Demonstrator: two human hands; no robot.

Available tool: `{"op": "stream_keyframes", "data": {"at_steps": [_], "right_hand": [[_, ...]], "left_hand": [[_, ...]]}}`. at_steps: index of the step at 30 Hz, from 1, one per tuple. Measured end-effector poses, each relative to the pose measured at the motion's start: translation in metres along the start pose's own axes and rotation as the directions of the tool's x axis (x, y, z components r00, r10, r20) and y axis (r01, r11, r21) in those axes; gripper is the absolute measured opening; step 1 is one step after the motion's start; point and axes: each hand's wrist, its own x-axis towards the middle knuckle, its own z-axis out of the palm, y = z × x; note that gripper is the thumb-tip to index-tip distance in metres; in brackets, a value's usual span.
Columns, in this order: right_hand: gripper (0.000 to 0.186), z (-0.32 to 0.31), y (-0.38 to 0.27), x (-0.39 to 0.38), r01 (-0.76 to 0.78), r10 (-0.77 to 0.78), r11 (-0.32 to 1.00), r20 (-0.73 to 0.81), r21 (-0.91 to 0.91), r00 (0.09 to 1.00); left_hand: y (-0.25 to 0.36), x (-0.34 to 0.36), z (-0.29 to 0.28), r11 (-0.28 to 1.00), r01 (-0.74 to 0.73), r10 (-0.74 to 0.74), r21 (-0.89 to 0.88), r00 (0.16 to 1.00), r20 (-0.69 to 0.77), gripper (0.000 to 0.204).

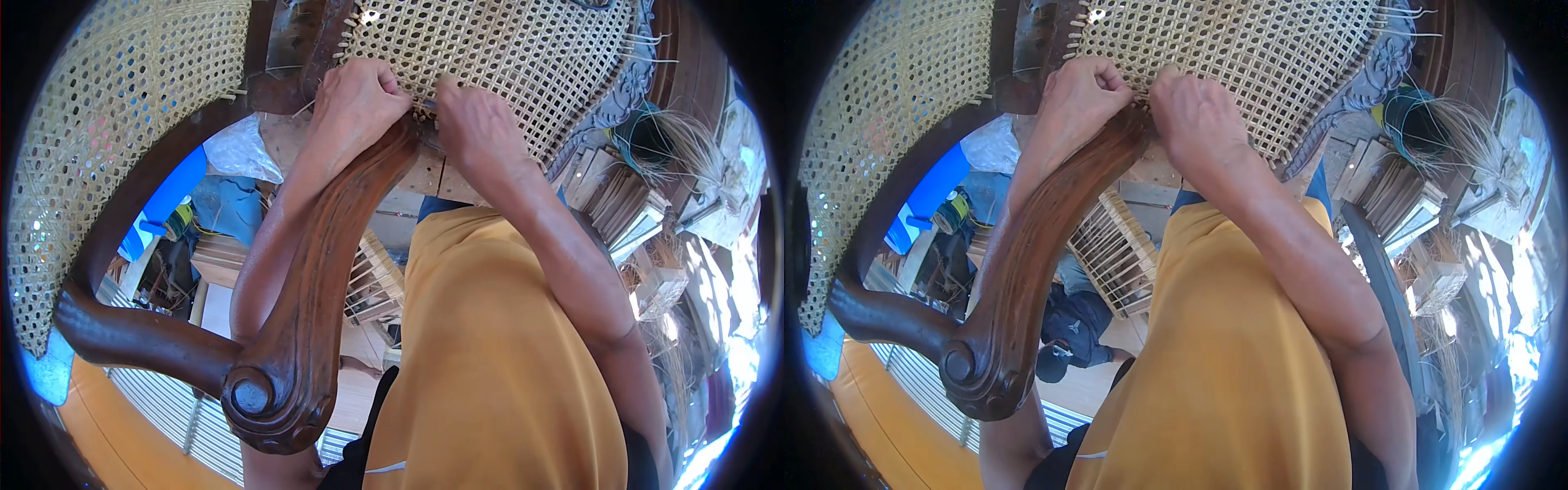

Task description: The recorder is weaving rattan strips into the seat of a wooden chair frame.

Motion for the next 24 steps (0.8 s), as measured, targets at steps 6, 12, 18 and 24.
{"op": "stream_keyframes", "data": {"at_steps": [6, 12, 18, 24], "right_hand": [[0.014, 0.006, 0.014, 0.006, -0.126, 0.115, 0.969, 0.064, 0.213, 0.991], [0.025, 0.005, 0.014, 0.01, -0.194, 0.183, 0.968, 0.083, 0.159, 0.98], [0.035, -0.01, 0.026, 0.007, -0.249, 0.247, 0.968, 0.054, 0.031, 0.967], [0.037, -0.023, 0.042, -0.005, -0.19, 0.19, 0.981, -0.019, 0.03, 0.982]], "left_hand": [[-0.007, 0.006, 0.004, 0.993, -0.117, 0.117, 0.001, 0.993, 0.015, 0.022], [-0.002, 0.004, 0.006, 0.995, -0.071, 0.061, 0.077, 0.99, 0.124, 0.027], [0.006, 0.003, 0.006, 0.981, -0.102, 0.084, 0.167, 0.99, 0.109, 0.017], [0.005, 0.008, 0.008, 0.949, -0.248, 0.214, 0.196, 0.961, 0.177, 0.014]]}}
